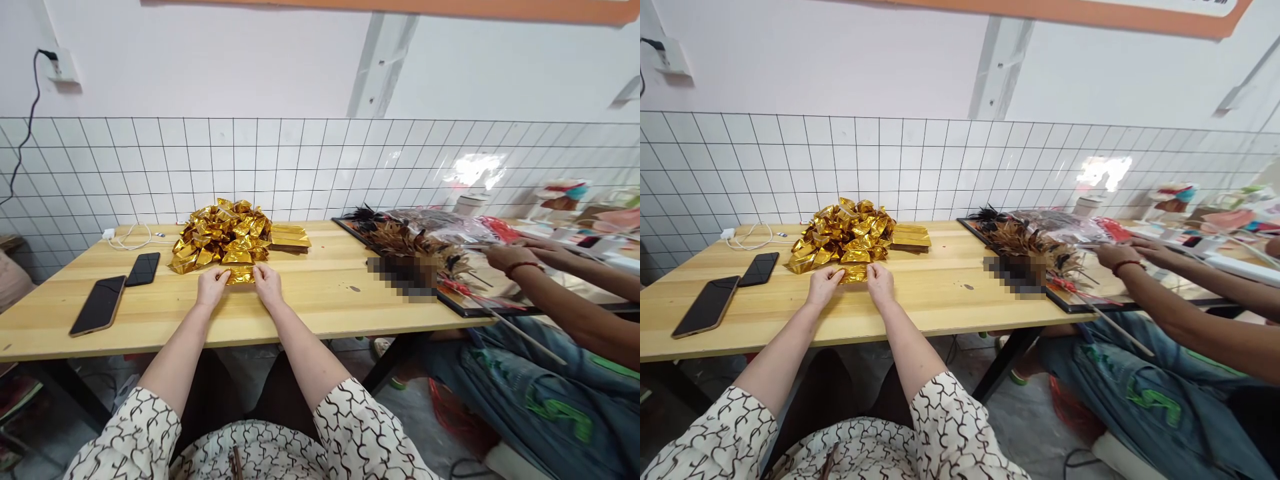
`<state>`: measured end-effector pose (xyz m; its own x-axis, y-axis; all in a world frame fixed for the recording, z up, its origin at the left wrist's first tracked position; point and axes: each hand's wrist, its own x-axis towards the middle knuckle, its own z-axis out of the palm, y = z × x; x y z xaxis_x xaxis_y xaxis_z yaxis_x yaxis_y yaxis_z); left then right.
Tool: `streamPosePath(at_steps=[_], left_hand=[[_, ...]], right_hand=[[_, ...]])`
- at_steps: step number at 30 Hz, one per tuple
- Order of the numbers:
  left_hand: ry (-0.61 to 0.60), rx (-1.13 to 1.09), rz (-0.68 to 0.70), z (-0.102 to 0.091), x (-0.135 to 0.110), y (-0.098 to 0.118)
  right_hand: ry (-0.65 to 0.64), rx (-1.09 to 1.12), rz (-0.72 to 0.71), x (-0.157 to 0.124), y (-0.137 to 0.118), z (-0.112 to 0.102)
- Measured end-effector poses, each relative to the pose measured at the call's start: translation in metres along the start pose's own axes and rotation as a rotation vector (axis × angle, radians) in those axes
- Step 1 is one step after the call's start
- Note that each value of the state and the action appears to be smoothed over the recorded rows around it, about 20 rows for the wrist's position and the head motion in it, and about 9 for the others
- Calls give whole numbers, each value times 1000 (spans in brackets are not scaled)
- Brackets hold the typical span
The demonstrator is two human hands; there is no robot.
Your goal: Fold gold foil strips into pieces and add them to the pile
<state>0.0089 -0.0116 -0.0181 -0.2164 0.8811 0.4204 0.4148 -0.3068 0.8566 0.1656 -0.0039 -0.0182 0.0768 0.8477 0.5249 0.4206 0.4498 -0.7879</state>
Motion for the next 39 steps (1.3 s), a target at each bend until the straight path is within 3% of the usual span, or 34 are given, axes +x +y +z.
streamPosePath(at_steps=[11, 29, 39], left_hand=[[-22, 32, 9, 1, 1, -2], [-13, -30, -11, 0, 1, -1], [13, -171, -43, -1, -2, 4]], right_hand=[[38, -19, -23, 0, 3, 5], [-14, -7, 16, 0, -2, 3], [-48, 131, 69, -2, -5, 0]])
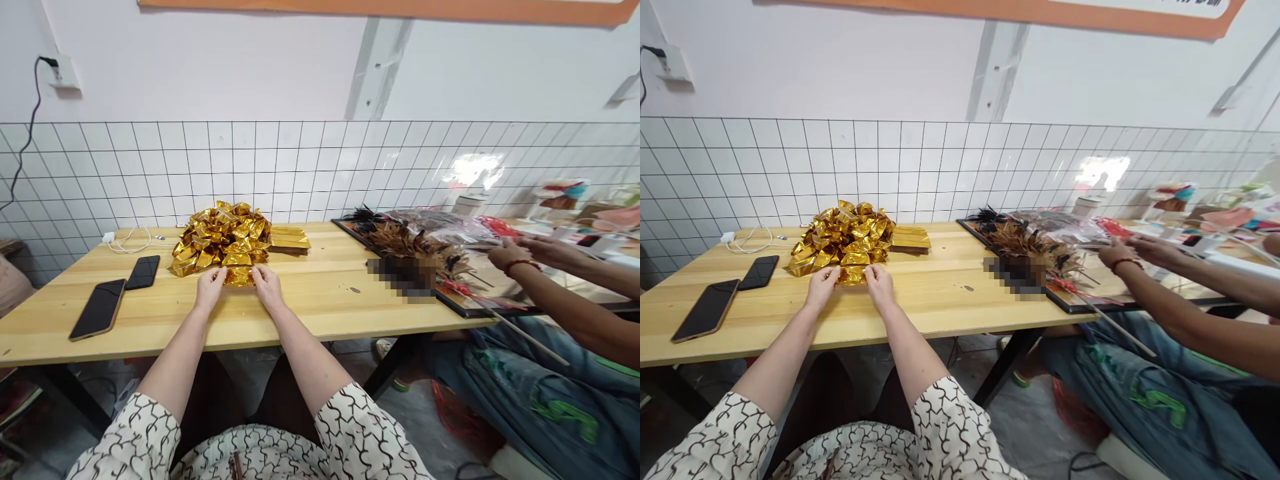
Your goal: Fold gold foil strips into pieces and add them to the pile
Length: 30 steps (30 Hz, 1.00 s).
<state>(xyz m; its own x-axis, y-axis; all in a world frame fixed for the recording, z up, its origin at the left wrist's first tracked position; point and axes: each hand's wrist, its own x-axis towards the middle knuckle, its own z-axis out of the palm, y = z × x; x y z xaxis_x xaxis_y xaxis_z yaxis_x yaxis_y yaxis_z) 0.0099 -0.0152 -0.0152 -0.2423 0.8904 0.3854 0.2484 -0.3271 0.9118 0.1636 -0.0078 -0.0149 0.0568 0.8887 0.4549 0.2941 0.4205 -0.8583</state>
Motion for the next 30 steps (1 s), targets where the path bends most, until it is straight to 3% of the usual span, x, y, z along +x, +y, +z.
streamPosePath(at_steps=[5, 10, 17, 22, 30], left_hand=[[22, 7, -19, 0, 2, -3], [63, 23, -55, 0, 5, -8], [124, 43, -96, -2, 6, -7], [119, 9, -105, -2, 6, -5], [166, -164, -163, 7, 3, -2]], right_hand=[[29, 51, -14, -2, -3, -3], [133, -50, -185, -4, -6, -10], [38, -174, -300, -7, -4, -11], [-32, -171, -285, -7, -4, -10], [80, -136, -166, 4, 11, -11]])
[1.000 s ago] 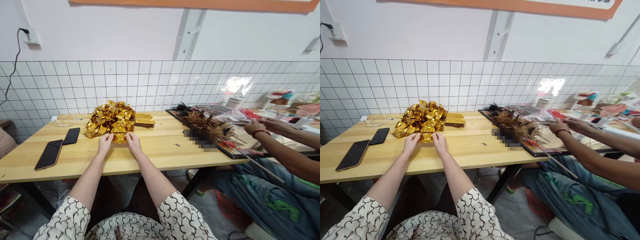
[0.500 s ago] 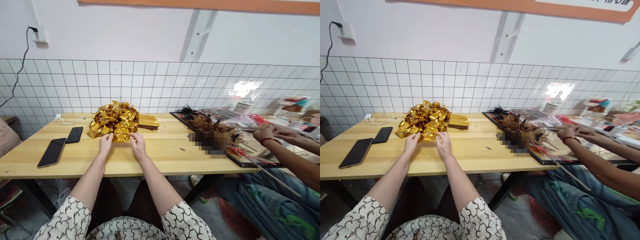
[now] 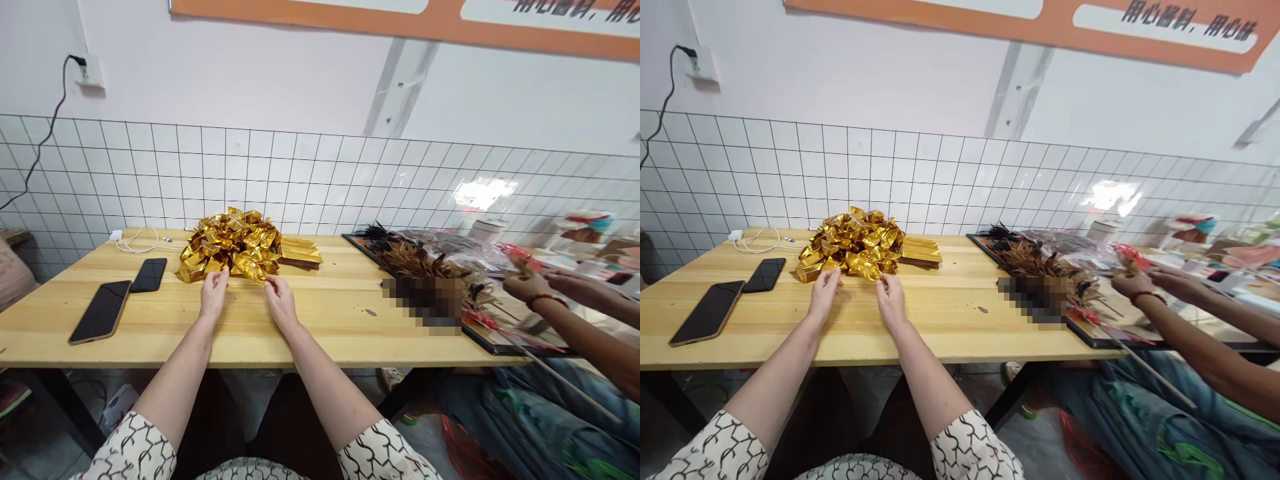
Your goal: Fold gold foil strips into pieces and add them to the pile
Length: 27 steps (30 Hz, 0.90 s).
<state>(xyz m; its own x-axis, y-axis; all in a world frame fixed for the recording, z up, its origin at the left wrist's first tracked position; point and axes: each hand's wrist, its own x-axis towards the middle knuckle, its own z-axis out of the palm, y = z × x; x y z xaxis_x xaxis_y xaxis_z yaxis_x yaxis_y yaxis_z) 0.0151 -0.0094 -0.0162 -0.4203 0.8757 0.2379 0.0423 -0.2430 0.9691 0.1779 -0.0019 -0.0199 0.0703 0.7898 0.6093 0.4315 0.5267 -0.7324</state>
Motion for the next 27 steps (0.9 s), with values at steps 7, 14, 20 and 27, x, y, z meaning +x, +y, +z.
streamPosePath(at_steps=[7, 14, 20, 27], left_hand=[[-150, 1, -6, 8, -19, 8], [-279, 198, 123, 10, -38, 5], [-360, 535, 399, 17, -54, -3], [-501, 794, 378, 21, -62, 13]], right_hand=[[1, -120, 7, 55, 12, -15], [16, -293, -3, 124, 18, -11], [-35, -472, 143, 176, -4, 9], [-249, -410, 178, 218, -27, 35]])
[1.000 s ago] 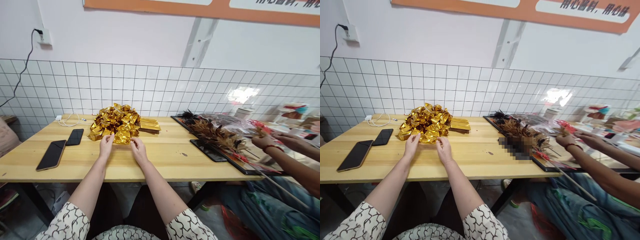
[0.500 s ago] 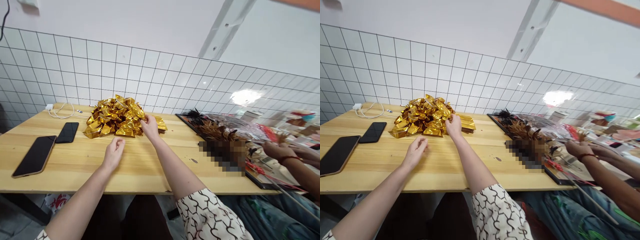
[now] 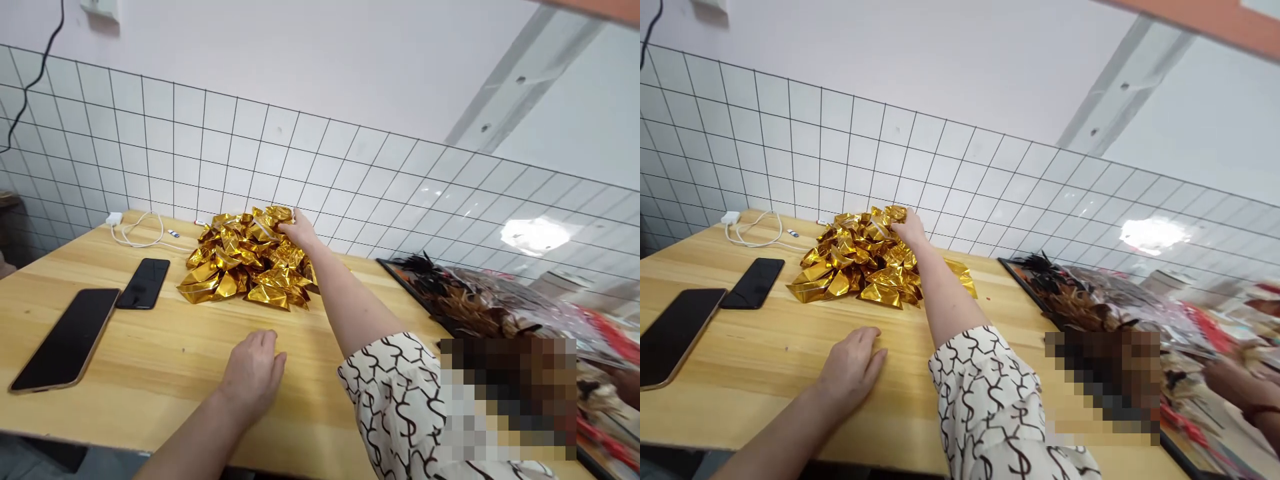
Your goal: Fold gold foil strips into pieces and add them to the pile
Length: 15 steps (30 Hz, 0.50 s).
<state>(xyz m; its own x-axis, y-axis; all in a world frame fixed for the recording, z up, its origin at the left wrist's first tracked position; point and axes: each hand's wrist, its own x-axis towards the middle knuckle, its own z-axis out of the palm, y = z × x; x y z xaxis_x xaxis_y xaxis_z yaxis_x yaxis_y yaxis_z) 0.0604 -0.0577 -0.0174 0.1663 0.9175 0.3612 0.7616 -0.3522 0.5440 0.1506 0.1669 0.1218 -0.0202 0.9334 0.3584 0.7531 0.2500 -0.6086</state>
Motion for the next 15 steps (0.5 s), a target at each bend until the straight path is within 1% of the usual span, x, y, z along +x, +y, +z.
streamPosePath(at_steps=[1, 3, 5, 7, 9, 12, 15], left_hand=[[-20, 18, -10, -2, 0, 2], [-52, 42, -21, -4, 0, 4], [-80, 56, -15, -6, -1, 6], [-104, 64, -1, -7, -3, 6], [-116, 68, 13, -7, -5, 6], [-100, 70, 31, -6, -7, 4], [-80, 76, 44, -3, -9, 1]], right_hand=[[3, -4, 0, 0, 2, 1], [56, -26, 46, -4, 16, 0], [101, -49, 95, -11, 38, -4], [131, -58, 120, -21, 64, -13], [121, -86, 167, -34, 88, -25], [33, -155, 218, -54, 112, -41], [-145, -276, 188, -71, 121, -46]])
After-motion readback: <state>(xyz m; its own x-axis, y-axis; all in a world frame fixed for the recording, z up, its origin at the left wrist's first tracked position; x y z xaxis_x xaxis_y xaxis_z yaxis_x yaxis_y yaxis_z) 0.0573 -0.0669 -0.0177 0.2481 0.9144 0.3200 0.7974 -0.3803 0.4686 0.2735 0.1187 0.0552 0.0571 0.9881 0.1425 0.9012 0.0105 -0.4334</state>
